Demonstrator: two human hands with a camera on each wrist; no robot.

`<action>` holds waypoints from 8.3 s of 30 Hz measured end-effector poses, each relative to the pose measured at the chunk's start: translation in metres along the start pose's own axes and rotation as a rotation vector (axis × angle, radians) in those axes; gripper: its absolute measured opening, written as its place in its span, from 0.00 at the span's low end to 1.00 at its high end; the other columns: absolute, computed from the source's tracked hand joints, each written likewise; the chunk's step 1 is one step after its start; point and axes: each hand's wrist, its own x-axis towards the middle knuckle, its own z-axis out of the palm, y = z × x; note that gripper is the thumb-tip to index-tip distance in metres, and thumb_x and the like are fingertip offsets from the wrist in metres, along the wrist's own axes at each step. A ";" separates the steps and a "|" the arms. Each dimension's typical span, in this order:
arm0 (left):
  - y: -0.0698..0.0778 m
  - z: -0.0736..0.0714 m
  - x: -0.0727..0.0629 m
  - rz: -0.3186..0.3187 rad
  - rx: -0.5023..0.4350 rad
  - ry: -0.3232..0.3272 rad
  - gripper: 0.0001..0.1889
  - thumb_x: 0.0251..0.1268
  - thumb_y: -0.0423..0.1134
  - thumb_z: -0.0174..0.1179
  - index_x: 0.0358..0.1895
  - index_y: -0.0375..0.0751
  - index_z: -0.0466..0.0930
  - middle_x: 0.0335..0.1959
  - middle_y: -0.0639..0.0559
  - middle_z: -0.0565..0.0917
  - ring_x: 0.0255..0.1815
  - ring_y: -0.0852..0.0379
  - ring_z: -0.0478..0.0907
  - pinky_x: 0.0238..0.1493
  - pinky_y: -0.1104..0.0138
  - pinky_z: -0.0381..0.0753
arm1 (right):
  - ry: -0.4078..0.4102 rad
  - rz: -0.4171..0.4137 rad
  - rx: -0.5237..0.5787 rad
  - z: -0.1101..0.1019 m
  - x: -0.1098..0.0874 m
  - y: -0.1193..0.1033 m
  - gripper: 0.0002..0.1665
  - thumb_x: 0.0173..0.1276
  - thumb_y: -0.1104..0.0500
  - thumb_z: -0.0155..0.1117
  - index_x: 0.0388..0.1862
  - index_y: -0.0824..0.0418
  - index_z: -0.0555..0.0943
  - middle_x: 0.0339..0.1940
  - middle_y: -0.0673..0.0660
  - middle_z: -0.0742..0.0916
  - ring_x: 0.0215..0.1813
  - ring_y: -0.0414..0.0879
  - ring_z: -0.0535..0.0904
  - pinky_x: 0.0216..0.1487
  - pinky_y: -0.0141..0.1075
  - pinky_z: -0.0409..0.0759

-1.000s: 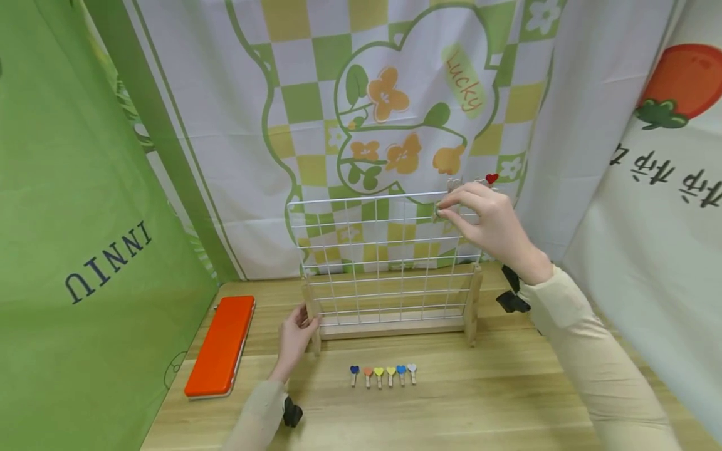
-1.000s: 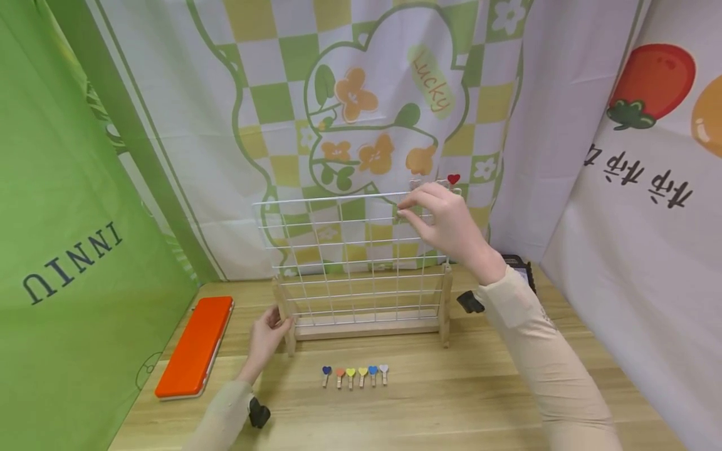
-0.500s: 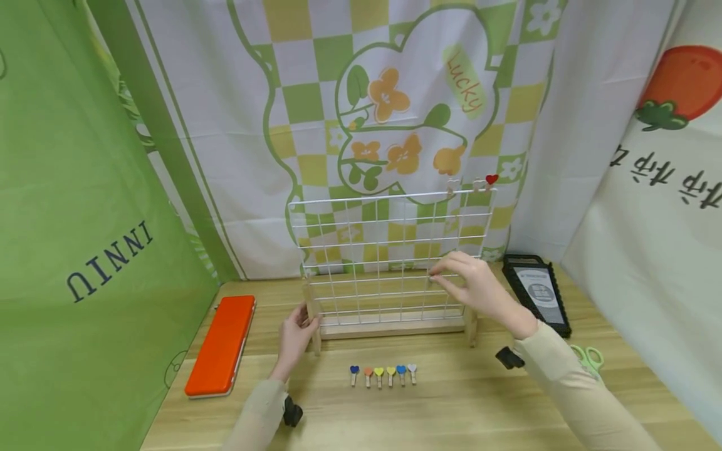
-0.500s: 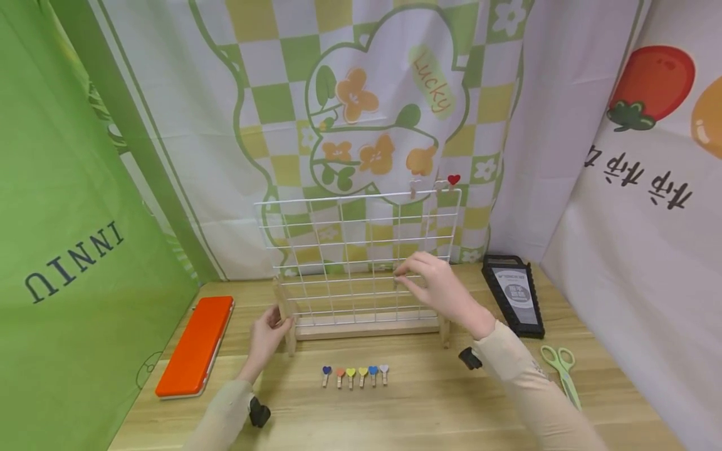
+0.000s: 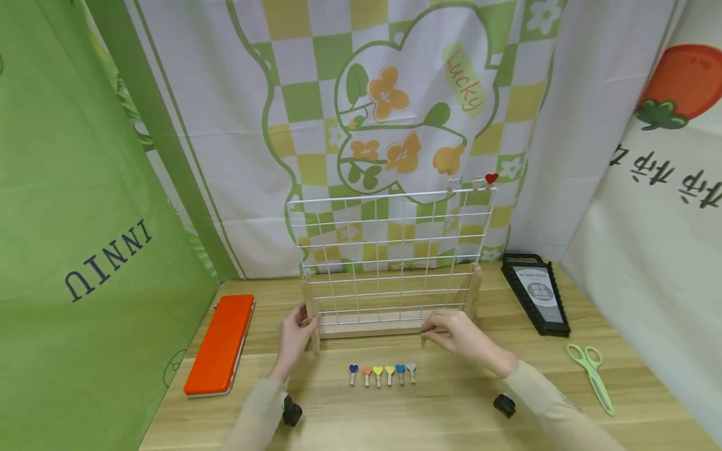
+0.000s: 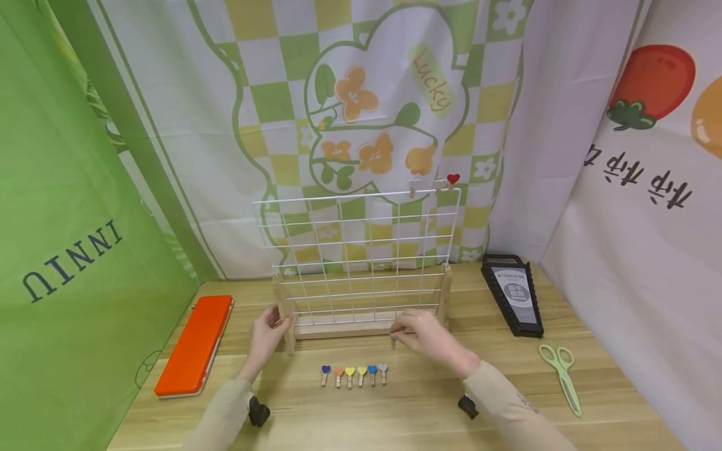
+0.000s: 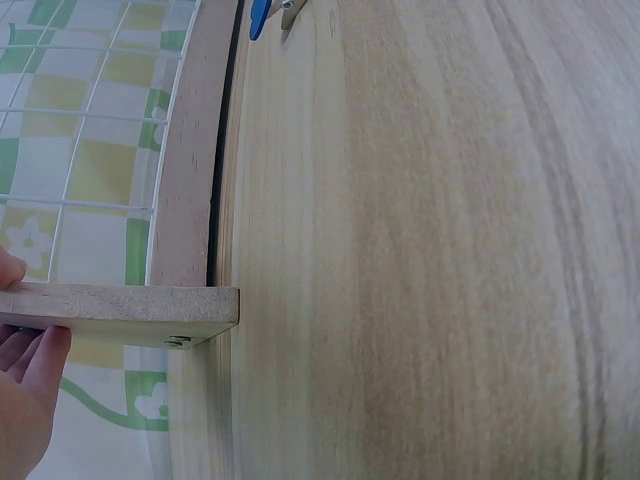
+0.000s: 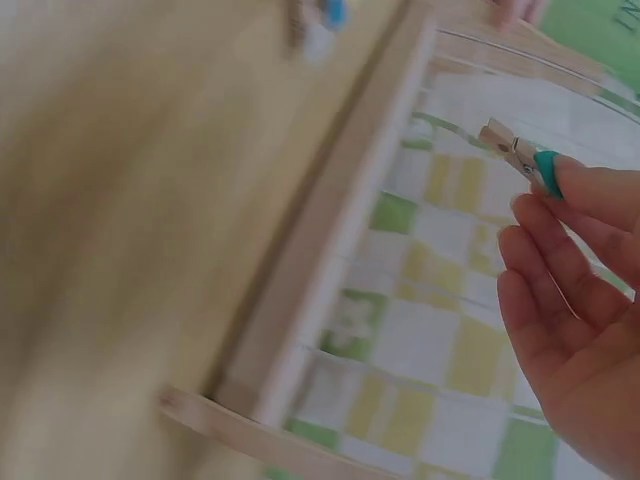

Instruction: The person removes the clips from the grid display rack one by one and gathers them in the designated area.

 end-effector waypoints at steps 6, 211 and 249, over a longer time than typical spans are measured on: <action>-0.001 0.000 0.000 -0.004 -0.002 -0.004 0.24 0.63 0.26 0.63 0.62 0.23 0.73 0.55 0.26 0.81 0.58 0.35 0.81 0.57 0.61 0.86 | -0.123 0.089 0.085 0.019 -0.018 0.005 0.05 0.61 0.68 0.70 0.35 0.61 0.87 0.32 0.53 0.89 0.34 0.39 0.84 0.33 0.34 0.88; 0.008 0.000 -0.002 -0.034 -0.003 -0.001 0.24 0.63 0.24 0.62 0.62 0.19 0.71 0.57 0.23 0.79 0.60 0.33 0.79 0.60 0.57 0.83 | -0.398 0.286 0.234 0.024 -0.031 0.021 0.03 0.67 0.63 0.67 0.35 0.61 0.87 0.33 0.52 0.90 0.34 0.33 0.81 0.34 0.23 0.81; 0.005 0.008 -0.004 0.002 0.011 0.074 0.22 0.63 0.27 0.63 0.60 0.23 0.75 0.56 0.25 0.81 0.59 0.33 0.80 0.59 0.51 0.84 | -0.389 0.267 0.202 0.014 -0.024 0.022 0.05 0.67 0.63 0.66 0.35 0.63 0.87 0.33 0.54 0.90 0.32 0.29 0.79 0.32 0.24 0.82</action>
